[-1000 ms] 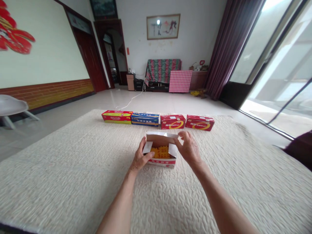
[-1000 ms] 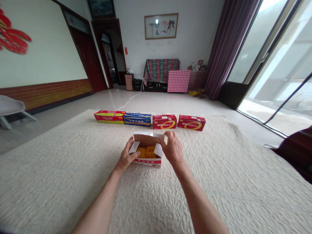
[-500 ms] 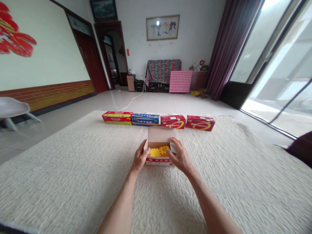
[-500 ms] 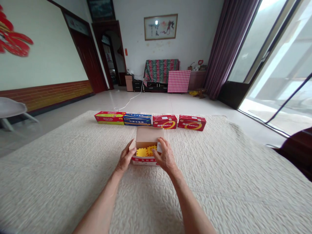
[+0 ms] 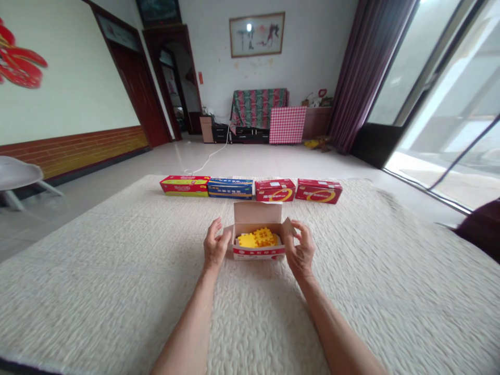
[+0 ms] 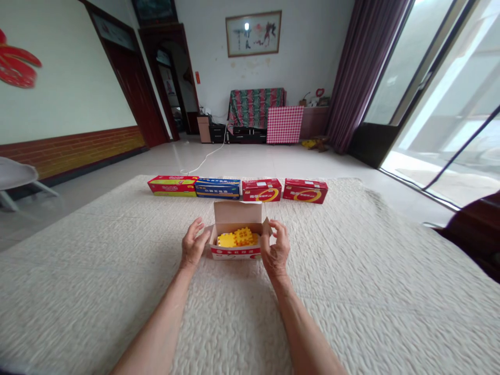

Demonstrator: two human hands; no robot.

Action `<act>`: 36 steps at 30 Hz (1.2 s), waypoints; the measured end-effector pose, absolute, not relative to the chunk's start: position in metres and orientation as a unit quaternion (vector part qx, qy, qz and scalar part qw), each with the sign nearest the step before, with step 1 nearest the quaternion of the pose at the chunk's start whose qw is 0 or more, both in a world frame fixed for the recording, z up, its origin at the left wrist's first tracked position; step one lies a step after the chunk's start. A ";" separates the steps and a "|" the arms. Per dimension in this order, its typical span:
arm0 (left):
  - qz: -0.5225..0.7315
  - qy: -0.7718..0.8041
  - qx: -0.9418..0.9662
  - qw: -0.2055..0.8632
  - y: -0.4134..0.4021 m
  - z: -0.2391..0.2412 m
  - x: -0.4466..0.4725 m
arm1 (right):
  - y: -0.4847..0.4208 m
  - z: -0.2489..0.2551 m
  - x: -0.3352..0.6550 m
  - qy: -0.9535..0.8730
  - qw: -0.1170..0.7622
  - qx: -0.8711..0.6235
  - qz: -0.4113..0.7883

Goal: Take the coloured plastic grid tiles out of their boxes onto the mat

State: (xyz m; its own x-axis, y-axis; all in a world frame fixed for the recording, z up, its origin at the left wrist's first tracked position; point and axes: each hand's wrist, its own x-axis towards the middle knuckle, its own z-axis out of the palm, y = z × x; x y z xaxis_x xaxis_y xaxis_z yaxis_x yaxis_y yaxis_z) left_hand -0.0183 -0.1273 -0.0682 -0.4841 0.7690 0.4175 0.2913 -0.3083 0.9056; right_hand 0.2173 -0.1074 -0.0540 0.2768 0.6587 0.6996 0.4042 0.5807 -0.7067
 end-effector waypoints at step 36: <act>0.389 0.651 0.632 0.163 -0.114 -0.026 -0.019 | -0.083 -0.006 0.221 -0.765 0.258 -0.574 0.139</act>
State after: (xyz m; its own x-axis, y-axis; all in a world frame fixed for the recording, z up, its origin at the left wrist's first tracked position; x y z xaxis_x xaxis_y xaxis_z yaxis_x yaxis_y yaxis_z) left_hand -0.0193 -0.1142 -0.0256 -0.1493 0.9484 0.2796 0.6950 -0.1005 0.7119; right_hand 0.2212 -0.0835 -0.0057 -0.2091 0.9495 0.2342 0.8059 0.3029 -0.5087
